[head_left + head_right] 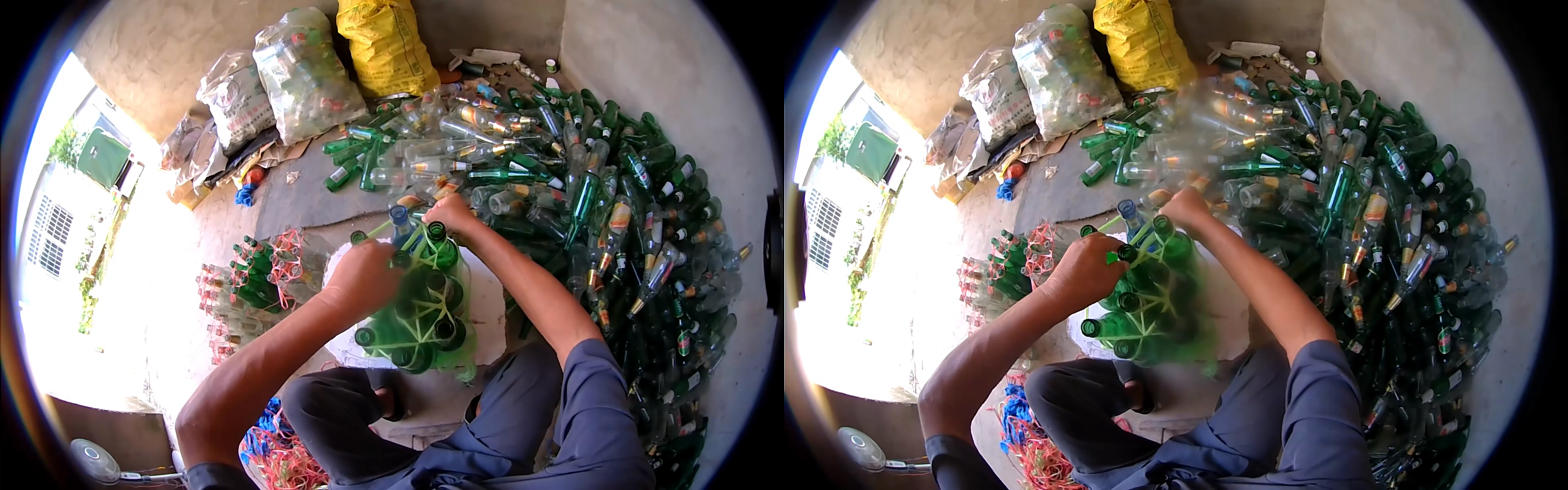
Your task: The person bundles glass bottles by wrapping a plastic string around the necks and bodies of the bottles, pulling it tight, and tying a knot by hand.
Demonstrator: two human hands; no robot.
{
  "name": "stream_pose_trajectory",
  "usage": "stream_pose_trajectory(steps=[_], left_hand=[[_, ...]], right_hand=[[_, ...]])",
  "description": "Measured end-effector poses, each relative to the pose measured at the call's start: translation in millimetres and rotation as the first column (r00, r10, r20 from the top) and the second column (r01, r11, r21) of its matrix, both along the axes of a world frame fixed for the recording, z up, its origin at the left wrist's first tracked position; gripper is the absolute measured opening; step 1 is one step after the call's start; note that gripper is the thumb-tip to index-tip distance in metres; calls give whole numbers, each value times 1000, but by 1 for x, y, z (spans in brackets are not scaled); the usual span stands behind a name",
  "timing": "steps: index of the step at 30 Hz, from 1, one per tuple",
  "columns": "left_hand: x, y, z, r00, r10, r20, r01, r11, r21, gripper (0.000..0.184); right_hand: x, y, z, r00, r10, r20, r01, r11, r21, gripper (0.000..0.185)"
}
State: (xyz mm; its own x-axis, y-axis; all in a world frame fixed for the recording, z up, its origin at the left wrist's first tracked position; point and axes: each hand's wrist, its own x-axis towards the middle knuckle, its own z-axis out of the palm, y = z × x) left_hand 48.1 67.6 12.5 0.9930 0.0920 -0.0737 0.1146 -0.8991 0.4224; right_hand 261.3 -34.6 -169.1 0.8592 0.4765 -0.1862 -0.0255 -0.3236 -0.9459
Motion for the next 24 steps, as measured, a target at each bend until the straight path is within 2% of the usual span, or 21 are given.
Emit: stream_pose_trajectory(steps=[1, 4, 7, 10, 13, 16, 19, 22, 24], left_hand=[[1, -3, 7, 991, 39, -129, -43, 999, -25, 30], [0, -6, 6, 998, 39, -41, -41, 998, -43, 28], [0, -7, -1, 1000, 0, -9, 0, 1000, 21, 27], [0, -5, 0, 999, -32, -45, 34, 998, 58, 28], [0, -9, 11, 994, -10, -109, 12, 1000, 21, 27], [-9, -10, 4, 974, -28, 223, 35, 999, -25, 29], [-16, -11, 5, 965, 113, 236, -82, 987, -137, 33], [-14, -3, -6, 950, 218, 223, -169, 961, -221, 29], [-6, -5, -1, 916, 291, 276, -232, 946, -226, 26]], right_hand=[[-1, -3, 1, 999, -34, 27, 35, 998, -60, 15], [2, -8, -9, 999, -46, -8, 47, 995, 85, 15], [3, -5, -17, 998, -64, 16, 61, 985, 162, 14], [7, 0, -9, 989, -128, -70, 138, 977, 163, 15], [18, 0, 18, 983, -140, -114, 157, 976, 151, 19], [21, -5, 67, 978, -93, -189, 136, 964, 228, 16], [28, -5, 103, 959, 38, -283, 57, 945, 321, 12], [18, -5, 140, 974, 77, -215, -10, 955, 295, 13], [5, -12, 164, 975, 131, -178, -73, 950, 302, 13]])
